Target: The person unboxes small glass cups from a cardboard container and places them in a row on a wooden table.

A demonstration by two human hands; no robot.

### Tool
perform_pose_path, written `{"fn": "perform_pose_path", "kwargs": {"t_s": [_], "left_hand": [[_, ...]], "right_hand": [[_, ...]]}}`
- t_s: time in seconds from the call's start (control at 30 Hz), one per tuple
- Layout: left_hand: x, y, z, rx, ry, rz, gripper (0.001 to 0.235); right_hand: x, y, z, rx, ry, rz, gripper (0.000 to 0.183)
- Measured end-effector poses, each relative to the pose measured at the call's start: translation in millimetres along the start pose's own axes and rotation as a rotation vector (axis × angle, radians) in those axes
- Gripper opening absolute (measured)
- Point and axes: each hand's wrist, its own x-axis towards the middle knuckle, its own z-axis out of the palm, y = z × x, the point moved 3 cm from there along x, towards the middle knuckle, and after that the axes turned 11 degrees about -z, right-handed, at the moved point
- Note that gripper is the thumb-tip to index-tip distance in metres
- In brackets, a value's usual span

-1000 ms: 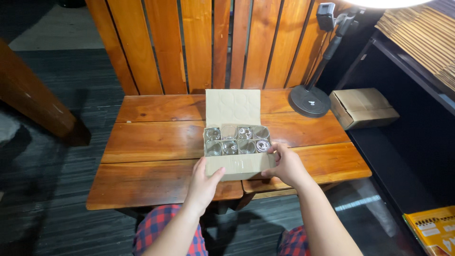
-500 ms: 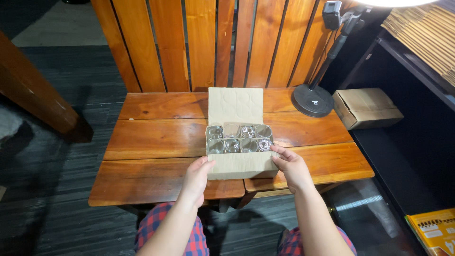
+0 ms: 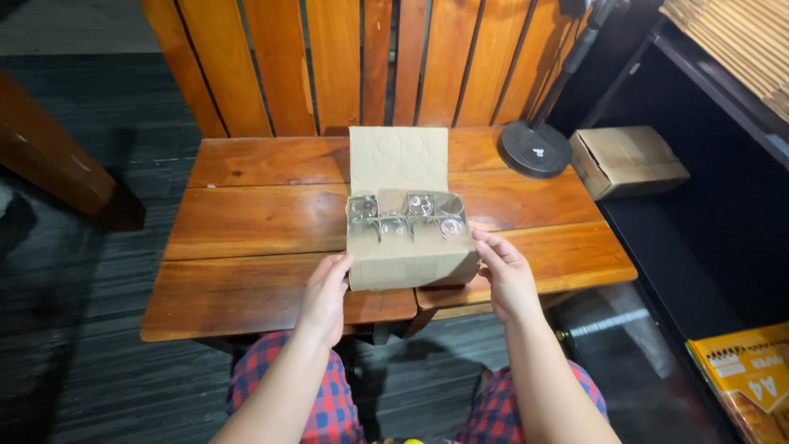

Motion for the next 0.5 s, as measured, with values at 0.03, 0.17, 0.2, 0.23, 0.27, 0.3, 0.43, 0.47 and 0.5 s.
{"fn": "perform_pose_path", "kwargs": {"t_s": [0.03,0.17,0.2,0.23,0.27,0.3,0.43,0.47,0.5], "left_hand": [[-11.0,4.2,0.0,0.003,0.0,-0.007,0.021],[-47.5,11.7,-7.2,0.133,0.012,0.074,0.035],[-55.0,12.2,-10.9,0.189,0.022,0.136,0.04],[-50.8,3.3,-22.1,0.192,0.021,0.129,0.04],[-46.6,-4.7,-33.1,0.28,0.04,0.146,0.044],[-42.5,-12.7,-44.1,0.368,0.059,0.163,0.056],[-70.7,1.9,-46.3,0.731,0.065,-0.04,0.067],[-63.3,-10.1,-51.7,0.827,-0.034,0.059,0.05],[-56.7,-22.5,-57.0,0.921,-0.134,0.16,0.044]], "right_hand": [[-3.5,0.6,-3.6,-0.002,0.005,0.005,0.03],[-21.6,-2.0,-18.1,0.091,-0.028,-0.029,0.032],[-26.7,-3.4,-21.1,0.125,-0.051,-0.027,0.034],[-31.6,1.8,-29.8,0.124,-0.046,-0.022,0.034],[-36.2,7.3,-36.5,0.164,-0.09,0.004,0.04],[-41.1,12.6,-43.1,0.205,-0.134,0.031,0.049],[-63.6,8.8,-50.9,0.096,-0.208,0.127,0.041],[-67.1,7.5,-50.9,-0.022,-0.289,0.098,0.02],[-70.6,6.3,-50.9,-0.141,-0.37,0.069,0.011]]}}
